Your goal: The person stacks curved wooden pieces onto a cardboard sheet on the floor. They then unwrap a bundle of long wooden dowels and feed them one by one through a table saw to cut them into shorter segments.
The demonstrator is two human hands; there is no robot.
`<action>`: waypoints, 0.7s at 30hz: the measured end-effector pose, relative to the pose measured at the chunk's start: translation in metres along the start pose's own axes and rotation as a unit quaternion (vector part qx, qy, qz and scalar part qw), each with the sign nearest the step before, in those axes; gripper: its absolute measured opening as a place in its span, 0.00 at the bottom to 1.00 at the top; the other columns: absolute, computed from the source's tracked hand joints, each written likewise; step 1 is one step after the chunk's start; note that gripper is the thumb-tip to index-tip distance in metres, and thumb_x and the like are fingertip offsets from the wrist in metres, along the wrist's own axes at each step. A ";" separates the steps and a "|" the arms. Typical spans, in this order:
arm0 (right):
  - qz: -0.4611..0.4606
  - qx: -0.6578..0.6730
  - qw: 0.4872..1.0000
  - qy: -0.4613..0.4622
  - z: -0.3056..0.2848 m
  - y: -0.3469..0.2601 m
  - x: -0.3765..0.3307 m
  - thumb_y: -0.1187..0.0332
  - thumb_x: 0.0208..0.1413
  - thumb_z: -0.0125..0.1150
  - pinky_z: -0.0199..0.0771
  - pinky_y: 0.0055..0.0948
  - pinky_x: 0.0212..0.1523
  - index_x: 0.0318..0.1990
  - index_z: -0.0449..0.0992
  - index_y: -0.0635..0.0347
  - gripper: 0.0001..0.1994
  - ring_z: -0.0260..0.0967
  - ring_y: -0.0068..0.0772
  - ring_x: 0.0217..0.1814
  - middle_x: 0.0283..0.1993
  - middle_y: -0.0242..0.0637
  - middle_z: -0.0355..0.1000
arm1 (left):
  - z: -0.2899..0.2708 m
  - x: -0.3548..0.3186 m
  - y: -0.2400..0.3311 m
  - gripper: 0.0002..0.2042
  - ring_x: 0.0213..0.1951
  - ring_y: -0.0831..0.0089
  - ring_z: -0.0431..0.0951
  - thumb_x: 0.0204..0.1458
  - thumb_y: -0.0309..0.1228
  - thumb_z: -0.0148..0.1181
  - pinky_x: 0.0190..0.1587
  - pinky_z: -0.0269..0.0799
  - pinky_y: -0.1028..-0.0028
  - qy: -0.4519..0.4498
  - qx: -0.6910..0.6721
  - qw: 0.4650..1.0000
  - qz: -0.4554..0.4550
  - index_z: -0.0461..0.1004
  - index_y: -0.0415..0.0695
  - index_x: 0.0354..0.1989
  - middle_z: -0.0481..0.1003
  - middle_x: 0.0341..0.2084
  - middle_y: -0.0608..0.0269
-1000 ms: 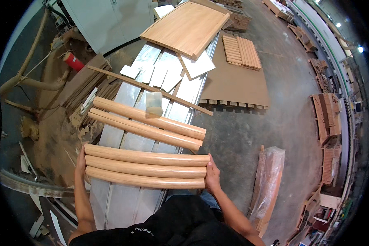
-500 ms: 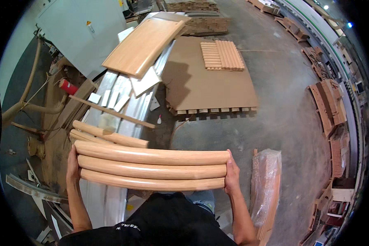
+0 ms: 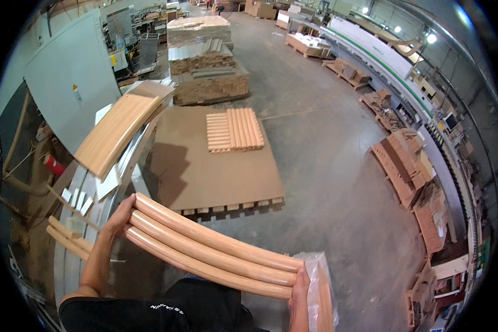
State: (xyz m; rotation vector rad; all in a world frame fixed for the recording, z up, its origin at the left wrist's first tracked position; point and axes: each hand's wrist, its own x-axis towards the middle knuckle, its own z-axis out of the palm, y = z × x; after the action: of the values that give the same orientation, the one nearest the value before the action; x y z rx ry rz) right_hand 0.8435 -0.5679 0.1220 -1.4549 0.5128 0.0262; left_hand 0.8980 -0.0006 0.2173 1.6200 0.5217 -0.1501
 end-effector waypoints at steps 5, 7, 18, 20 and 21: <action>-0.019 0.034 0.999 0.002 -0.036 -0.033 0.130 0.58 0.72 0.40 0.68 0.36 0.61 0.70 0.59 0.60 0.25 0.68 0.36 0.62 0.65 0.41 0.66 | 0.102 0.121 0.024 0.26 0.42 0.71 0.74 0.69 0.49 0.35 0.51 0.71 0.67 -0.034 -0.048 0.998 -0.008 0.71 0.36 0.46 0.74 0.40 0.60; -0.017 0.041 0.999 0.006 -0.044 -0.049 0.191 0.59 0.72 0.39 0.67 0.35 0.62 0.70 0.59 0.62 0.24 0.66 0.36 0.62 0.66 0.42 0.65 | 0.136 0.170 0.037 0.25 0.42 0.71 0.74 0.70 0.48 0.36 0.50 0.72 0.66 -0.041 -0.055 0.998 -0.006 0.71 0.36 0.47 0.74 0.41 0.58; -0.003 -0.017 0.999 0.042 -0.071 -0.175 0.476 0.51 0.67 0.49 0.75 0.45 0.50 0.67 0.63 0.54 0.26 0.71 0.44 0.56 0.58 0.44 0.71 | 0.321 0.422 0.172 0.25 0.46 0.69 0.73 0.69 0.47 0.36 0.52 0.72 0.66 -0.055 0.000 0.998 -0.017 0.68 0.34 0.55 0.73 0.46 0.54; 0.010 -0.039 0.998 0.048 -0.079 -0.184 0.535 0.48 0.64 0.53 0.78 0.49 0.46 0.65 0.64 0.52 0.27 0.74 0.48 0.53 0.54 0.47 0.73 | 0.349 0.451 0.202 0.26 0.46 0.68 0.73 0.69 0.48 0.37 0.51 0.72 0.65 -0.039 0.023 0.999 -0.013 0.67 0.34 0.55 0.73 0.46 0.53; 0.003 0.005 1.000 0.018 -0.074 -0.200 0.566 0.50 0.67 0.49 0.75 0.45 0.50 0.67 0.63 0.54 0.26 0.71 0.44 0.56 0.58 0.45 0.71 | 0.366 0.468 0.215 0.27 0.46 0.68 0.73 0.69 0.49 0.37 0.51 0.72 0.65 -0.027 0.004 0.999 -0.025 0.67 0.34 0.55 0.73 0.46 0.53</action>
State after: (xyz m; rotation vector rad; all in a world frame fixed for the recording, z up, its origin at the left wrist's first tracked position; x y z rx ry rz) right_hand 1.3893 -0.8279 0.1106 -1.4466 0.5466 0.0018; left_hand 1.4773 -0.2491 0.1795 1.6077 0.5195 -0.2334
